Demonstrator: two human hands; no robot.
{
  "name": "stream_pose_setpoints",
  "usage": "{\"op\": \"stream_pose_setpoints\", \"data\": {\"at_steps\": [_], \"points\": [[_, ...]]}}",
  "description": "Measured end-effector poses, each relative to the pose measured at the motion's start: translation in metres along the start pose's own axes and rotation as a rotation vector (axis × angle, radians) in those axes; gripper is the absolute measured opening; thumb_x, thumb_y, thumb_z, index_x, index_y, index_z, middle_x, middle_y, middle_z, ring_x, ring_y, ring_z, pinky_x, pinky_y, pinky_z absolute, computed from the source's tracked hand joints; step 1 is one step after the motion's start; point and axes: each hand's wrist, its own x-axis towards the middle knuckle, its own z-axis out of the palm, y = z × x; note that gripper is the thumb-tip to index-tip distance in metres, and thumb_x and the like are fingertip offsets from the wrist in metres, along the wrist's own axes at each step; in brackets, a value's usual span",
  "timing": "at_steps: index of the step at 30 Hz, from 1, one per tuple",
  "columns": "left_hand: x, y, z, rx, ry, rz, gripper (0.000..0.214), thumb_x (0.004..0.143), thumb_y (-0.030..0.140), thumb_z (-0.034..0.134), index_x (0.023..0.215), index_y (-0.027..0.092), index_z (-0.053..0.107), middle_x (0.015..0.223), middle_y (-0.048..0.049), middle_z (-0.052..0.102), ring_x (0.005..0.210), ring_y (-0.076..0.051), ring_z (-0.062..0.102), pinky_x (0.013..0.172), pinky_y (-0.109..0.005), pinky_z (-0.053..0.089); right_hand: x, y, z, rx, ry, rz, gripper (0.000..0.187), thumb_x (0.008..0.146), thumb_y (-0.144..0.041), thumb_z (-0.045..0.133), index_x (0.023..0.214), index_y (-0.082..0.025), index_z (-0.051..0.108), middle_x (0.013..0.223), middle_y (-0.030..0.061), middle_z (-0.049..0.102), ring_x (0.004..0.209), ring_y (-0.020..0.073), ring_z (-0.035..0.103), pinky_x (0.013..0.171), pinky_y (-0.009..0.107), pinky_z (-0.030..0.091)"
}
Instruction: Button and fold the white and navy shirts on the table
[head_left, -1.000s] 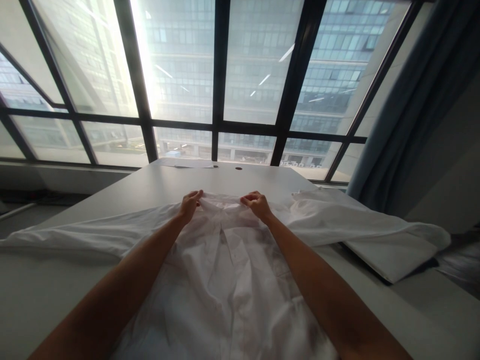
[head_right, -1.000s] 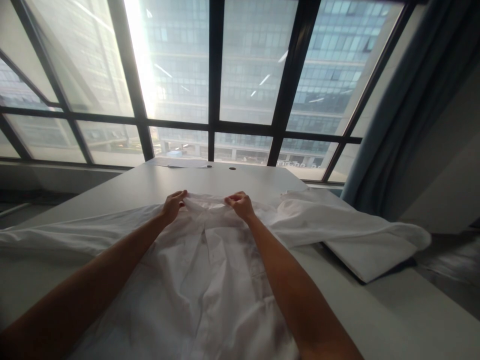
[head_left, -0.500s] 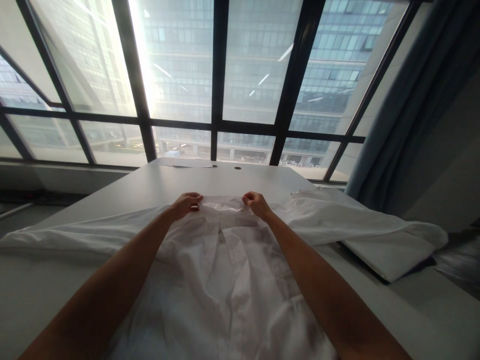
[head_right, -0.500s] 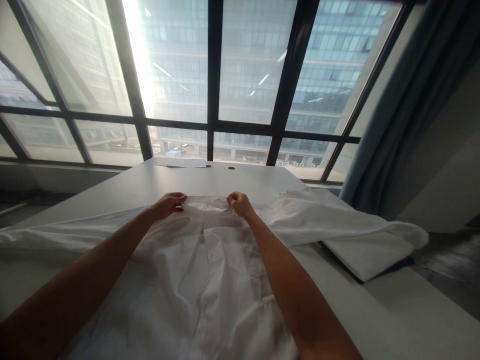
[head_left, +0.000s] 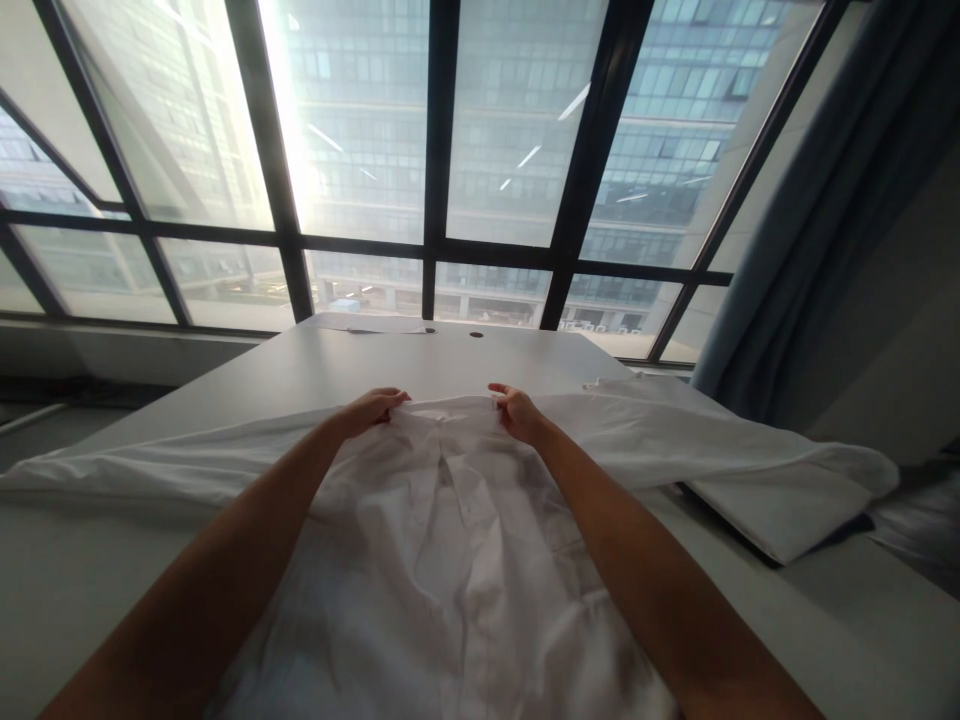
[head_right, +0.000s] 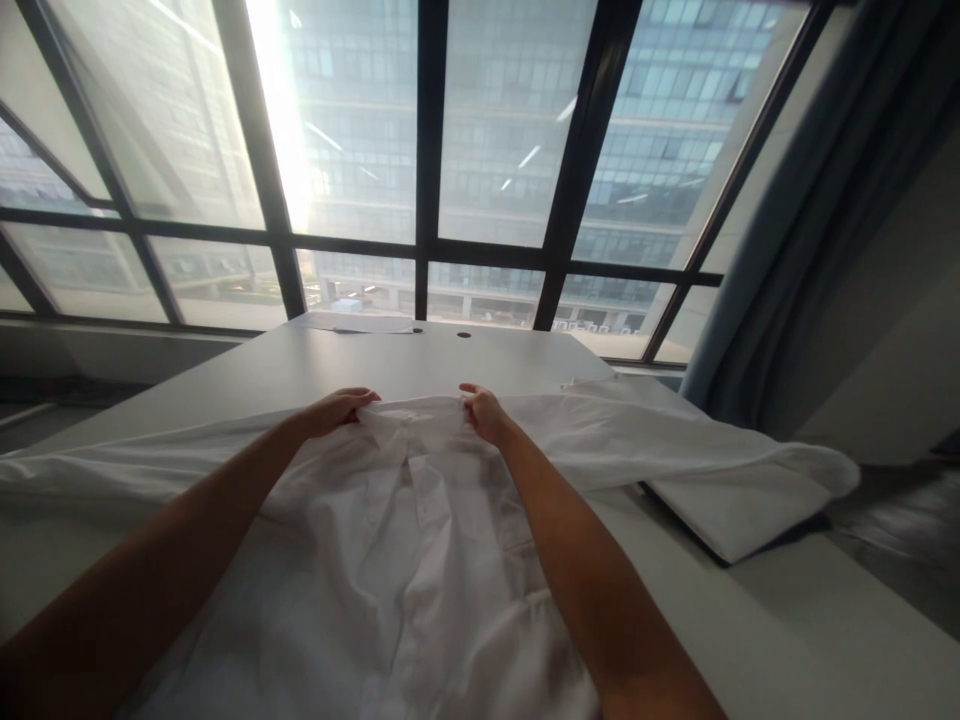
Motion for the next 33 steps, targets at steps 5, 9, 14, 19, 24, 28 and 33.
{"op": "stream_pose_setpoints", "data": {"at_steps": [5, 9, 14, 19, 24, 28, 33], "points": [[-0.006, 0.006, 0.001, 0.139, 0.035, 0.133, 0.051, 0.061, 0.057, 0.078, 0.088, 0.015, 0.070, 0.073, -0.0018, 0.061, 0.060, -0.011, 0.054, 0.054, -0.022, 0.044, 0.002, 0.001, -0.001, 0.051, 0.072, -0.033, 0.041, 0.058, -0.008, 0.054, 0.098, -0.019, 0.053, 0.063, -0.0055, 0.054, 0.049, 0.0088, 0.047, 0.046, 0.021, 0.035], [-0.005, 0.011, -0.003, 0.468, 0.116, 0.222, 0.048, 0.055, 0.056, 0.080, 0.077, 0.014, 0.070, 0.069, -0.0018, 0.062, 0.059, -0.013, 0.054, 0.054, -0.024, 0.043, 0.005, 0.001, -0.003, 0.108, 0.088, -0.128, 0.030, 0.056, -0.013, 0.065, 0.084, -0.018, 0.056, 0.061, -0.0057, 0.054, 0.052, 0.0083, 0.047, 0.049, 0.021, 0.035], [0.000, 0.018, 0.000, 0.941, 0.124, 0.355, 0.028, 0.062, 0.042, 0.076, 0.073, 0.016, 0.074, 0.065, -0.0018, 0.066, 0.062, -0.014, 0.057, 0.061, -0.024, 0.042, 0.006, 0.000, -0.004, 0.183, 0.058, -0.161, 0.034, 0.054, -0.017, 0.073, 0.084, -0.020, 0.058, 0.067, -0.0043, 0.060, 0.063, 0.0112, 0.056, 0.060, 0.024, 0.042], [-0.002, 0.020, 0.003, 0.858, 0.045, 0.234, 0.023, 0.066, 0.038, 0.074, 0.073, 0.016, 0.073, 0.064, -0.0017, 0.067, 0.059, -0.015, 0.058, 0.061, -0.025, 0.043, -0.002, -0.007, -0.010, 0.227, -0.167, -0.182, 0.042, 0.051, -0.010, 0.072, 0.088, -0.022, 0.057, 0.073, -0.0033, 0.065, 0.066, 0.0127, 0.059, 0.063, 0.025, 0.045], [-0.009, 0.019, 0.000, 0.242, -0.001, 0.028, 0.045, 0.058, 0.051, 0.083, 0.073, 0.013, 0.065, 0.064, -0.0001, 0.062, 0.059, -0.012, 0.058, 0.064, -0.028, 0.050, -0.006, -0.010, -0.016, 0.212, -0.276, -0.213, 0.044, 0.054, -0.009, 0.071, 0.093, -0.023, 0.058, 0.077, -0.0031, 0.067, 0.068, 0.0132, 0.061, 0.065, 0.026, 0.048], [-0.013, 0.023, -0.002, -0.093, -0.061, -0.050, 0.049, 0.052, 0.046, 0.090, 0.076, 0.012, 0.063, 0.067, -0.0001, 0.061, 0.060, -0.011, 0.060, 0.064, -0.026, 0.052, -0.004, -0.009, -0.020, 0.124, -0.256, -0.241, 0.036, 0.058, -0.010, 0.068, 0.090, -0.024, 0.057, 0.075, -0.0030, 0.065, 0.070, 0.0147, 0.062, 0.067, 0.029, 0.050], [-0.015, 0.030, 0.001, -0.264, -0.061, -0.078, 0.046, 0.061, 0.022, 0.089, 0.100, 0.014, 0.065, 0.080, -0.0033, 0.066, 0.069, -0.014, 0.065, 0.070, -0.030, 0.056, -0.001, -0.005, -0.015, -0.296, 0.005, -0.224, 0.025, 0.059, -0.008, 0.056, 0.081, -0.019, 0.058, 0.072, -0.0005, 0.061, 0.067, 0.0158, 0.059, 0.071, 0.033, 0.050]]}}
